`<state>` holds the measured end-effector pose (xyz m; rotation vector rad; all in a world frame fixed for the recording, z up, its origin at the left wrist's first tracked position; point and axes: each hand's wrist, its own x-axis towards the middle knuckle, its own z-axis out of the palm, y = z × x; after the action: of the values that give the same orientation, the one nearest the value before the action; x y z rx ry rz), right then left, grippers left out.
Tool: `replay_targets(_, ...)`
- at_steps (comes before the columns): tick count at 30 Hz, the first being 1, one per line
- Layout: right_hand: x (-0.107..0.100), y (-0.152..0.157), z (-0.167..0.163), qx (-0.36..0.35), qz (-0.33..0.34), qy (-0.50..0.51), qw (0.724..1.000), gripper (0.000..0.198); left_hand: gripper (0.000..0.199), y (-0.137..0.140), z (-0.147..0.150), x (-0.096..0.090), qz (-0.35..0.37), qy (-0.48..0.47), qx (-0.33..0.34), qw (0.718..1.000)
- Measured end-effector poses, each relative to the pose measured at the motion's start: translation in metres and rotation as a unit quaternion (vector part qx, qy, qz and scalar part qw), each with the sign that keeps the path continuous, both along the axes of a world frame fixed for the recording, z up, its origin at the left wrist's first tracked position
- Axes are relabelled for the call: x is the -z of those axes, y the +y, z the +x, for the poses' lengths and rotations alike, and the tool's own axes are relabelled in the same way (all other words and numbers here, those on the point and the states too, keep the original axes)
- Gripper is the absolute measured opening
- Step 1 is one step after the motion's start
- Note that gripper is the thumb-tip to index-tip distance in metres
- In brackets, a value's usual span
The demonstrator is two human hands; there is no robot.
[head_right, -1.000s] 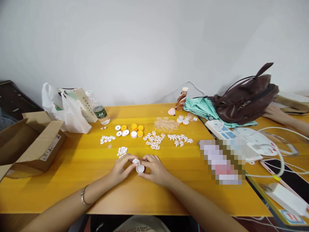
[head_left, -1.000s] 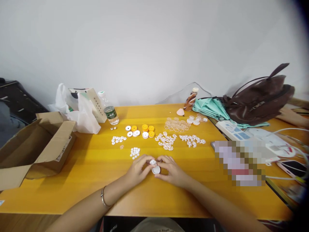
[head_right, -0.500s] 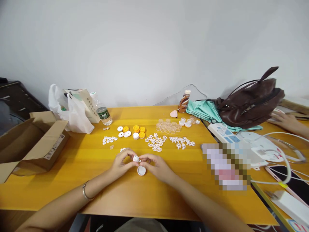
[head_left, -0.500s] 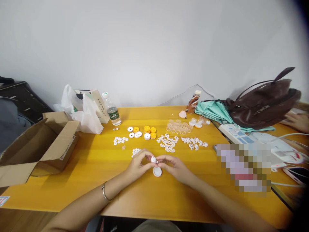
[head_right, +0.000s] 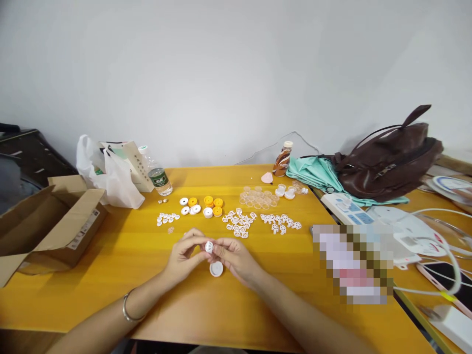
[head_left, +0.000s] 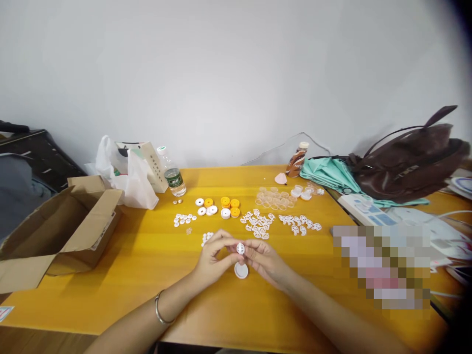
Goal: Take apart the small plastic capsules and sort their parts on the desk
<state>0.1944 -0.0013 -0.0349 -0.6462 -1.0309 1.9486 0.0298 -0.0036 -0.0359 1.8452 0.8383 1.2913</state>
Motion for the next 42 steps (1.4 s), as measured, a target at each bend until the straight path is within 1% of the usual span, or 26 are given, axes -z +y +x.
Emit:
replay_targets(3,0.007,0.001,0.000,0.007,0.014,-0.013,1.000,0.020,0.024,-0.002,0.002,0.003,-0.011,-0.014,-0.012,1.000)
replay_targets(5,0.012,0.002,0.001,0.010,0.034,-0.034,0.999,0.022,0.024,-0.005,0.003,0.003,-0.001,0.003,-0.019,1.000)
replay_targets(7,0.014,0.002,0.003,0.024,0.056,-0.071,0.996,0.023,0.023,-0.007,0.003,0.002,0.021,0.023,-0.030,0.999)
replay_targets(11,0.015,0.003,0.005,0.090,0.085,-0.131,0.984,0.022,0.024,-0.007,0.000,0.004,0.094,0.075,-0.069,0.990)
replay_targets(14,0.015,0.005,0.006,0.131,0.110,-0.159,0.972,0.021,0.029,-0.004,-0.003,0.011,0.170,0.166,-0.078,0.968)
replay_targets(16,0.017,0.006,0.007,0.143,0.129,-0.187,0.963,0.020,0.031,-0.001,-0.004,0.017,0.205,0.220,-0.073,0.951)
replay_targets(21,0.025,0.008,0.010,0.118,0.185,-0.238,0.946,0.019,0.031,0.001,-0.004,0.024,0.270,0.279,-0.078,0.918)
replay_targets(23,0.027,0.007,0.011,0.121,0.224,-0.280,0.926,0.018,0.031,0.001,-0.005,0.023,0.304,0.299,-0.084,0.901)
replay_targets(26,0.025,0.004,0.012,0.138,0.286,-0.342,0.885,0.017,0.034,0.000,-0.008,0.022,0.340,0.335,-0.084,0.875)
replay_targets(28,0.023,0.002,0.012,0.143,0.310,-0.356,0.870,0.016,0.034,-0.001,-0.009,0.022,0.352,0.352,-0.084,0.863)
replay_targets(30,0.021,0.000,0.012,0.136,0.322,-0.365,0.863,0.016,0.031,-0.001,-0.009,0.022,0.354,0.363,-0.081,0.858)
replay_targets(32,0.021,-0.001,0.012,0.131,0.339,-0.383,0.849,0.017,0.027,-0.001,-0.008,0.023,0.349,0.374,-0.078,0.856)
replay_targets(36,0.025,-0.003,0.011,0.156,0.397,-0.428,0.797,0.019,0.022,-0.001,-0.005,0.023,0.360,0.381,-0.080,0.848)
replay_targets(38,0.028,-0.004,0.012,0.174,0.415,-0.439,0.777,0.020,0.023,-0.001,-0.004,0.024,0.366,0.382,-0.079,0.845)
replay_targets(40,0.031,-0.005,0.012,0.183,0.423,-0.445,0.768,0.021,0.023,-0.002,-0.003,0.024,0.367,0.383,-0.077,0.844)
replay_targets(42,0.033,-0.004,0.012,0.185,0.425,-0.447,0.765,0.022,0.024,-0.002,-0.002,0.025,0.371,0.379,-0.081,0.844)
